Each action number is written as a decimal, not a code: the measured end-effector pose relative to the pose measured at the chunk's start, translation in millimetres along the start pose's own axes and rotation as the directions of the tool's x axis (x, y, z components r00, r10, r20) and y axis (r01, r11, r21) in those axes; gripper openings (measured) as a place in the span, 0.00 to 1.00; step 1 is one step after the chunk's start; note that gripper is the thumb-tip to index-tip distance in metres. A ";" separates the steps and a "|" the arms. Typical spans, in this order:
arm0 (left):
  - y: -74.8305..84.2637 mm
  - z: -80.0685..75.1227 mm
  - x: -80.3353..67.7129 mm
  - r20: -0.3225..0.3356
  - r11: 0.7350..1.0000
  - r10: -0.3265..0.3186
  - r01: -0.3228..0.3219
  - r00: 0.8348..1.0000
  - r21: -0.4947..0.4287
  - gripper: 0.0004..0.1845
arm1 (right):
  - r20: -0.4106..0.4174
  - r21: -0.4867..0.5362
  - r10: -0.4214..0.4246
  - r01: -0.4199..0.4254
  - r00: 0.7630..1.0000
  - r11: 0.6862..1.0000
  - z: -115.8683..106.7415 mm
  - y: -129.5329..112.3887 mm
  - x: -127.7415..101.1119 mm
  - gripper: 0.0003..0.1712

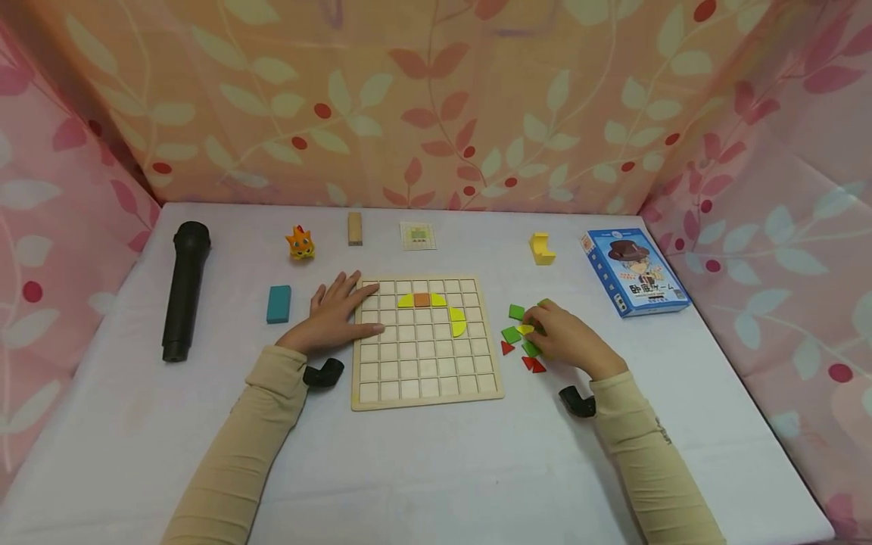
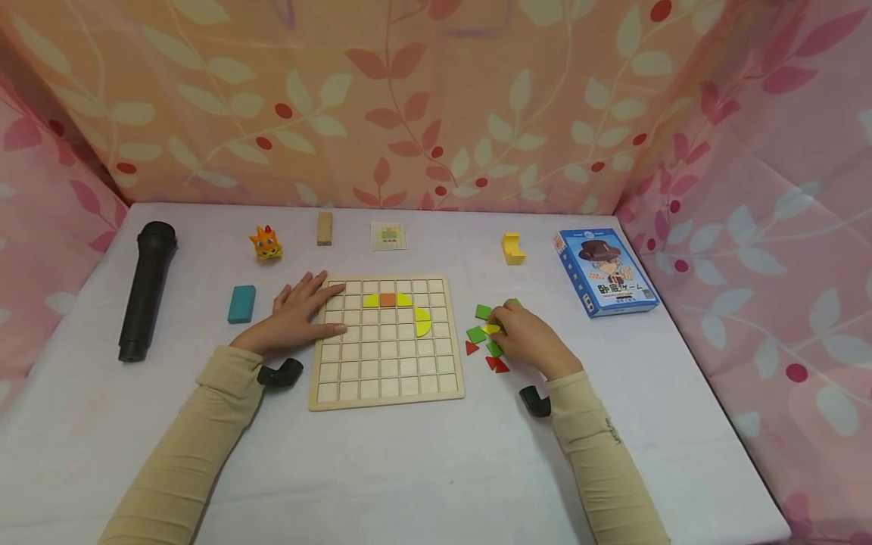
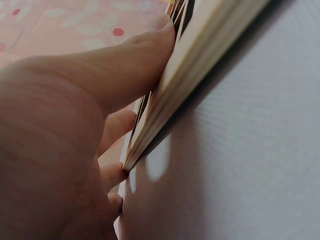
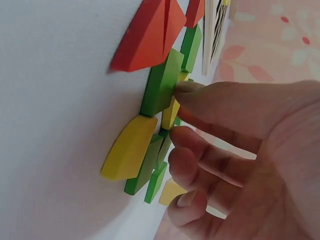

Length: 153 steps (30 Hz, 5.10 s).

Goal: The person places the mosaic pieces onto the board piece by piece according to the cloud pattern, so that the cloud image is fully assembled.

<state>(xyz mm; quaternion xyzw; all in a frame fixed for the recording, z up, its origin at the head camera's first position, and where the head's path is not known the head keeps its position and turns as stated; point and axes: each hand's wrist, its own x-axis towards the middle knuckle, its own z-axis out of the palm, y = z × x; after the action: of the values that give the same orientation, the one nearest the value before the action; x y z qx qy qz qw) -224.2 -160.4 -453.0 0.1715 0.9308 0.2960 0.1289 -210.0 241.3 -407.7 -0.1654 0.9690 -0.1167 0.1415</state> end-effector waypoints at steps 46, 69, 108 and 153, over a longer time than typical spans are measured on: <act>-5.3 7.2 -1.3 -0.020 0.994 0.076 -0.074 0.997 0.078 0.49 | -0.028 -0.162 -0.488 0.478 0.873 0.864 4.9 -139.0 74.8 0.18; 0.1 4.8 -0.7 -0.019 0.995 0.060 -0.059 0.998 0.080 0.47 | 0.030 -0.265 -0.565 0.552 0.825 0.791 21.2 -167.6 93.9 0.14; -2.5 3.8 -1.0 -0.006 0.995 0.045 -0.044 0.999 0.086 0.49 | -0.052 -0.177 -0.325 0.312 0.944 0.934 -13.0 -96.6 18.8 0.17; 2.6 3.3 -0.8 -0.009 0.995 0.065 -0.064 0.998 0.076 0.48 | 0.036 -0.052 0.039 -0.037 0.999 0.998 -3.5 7.9 -43.2 0.15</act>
<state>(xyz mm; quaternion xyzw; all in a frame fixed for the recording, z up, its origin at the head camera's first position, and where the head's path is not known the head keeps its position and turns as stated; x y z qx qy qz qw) -221.7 -157.0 -453.9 0.2047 0.9360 0.2656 0.1072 -174.3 264.4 -396.5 -0.1526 0.9719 -0.0859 0.1572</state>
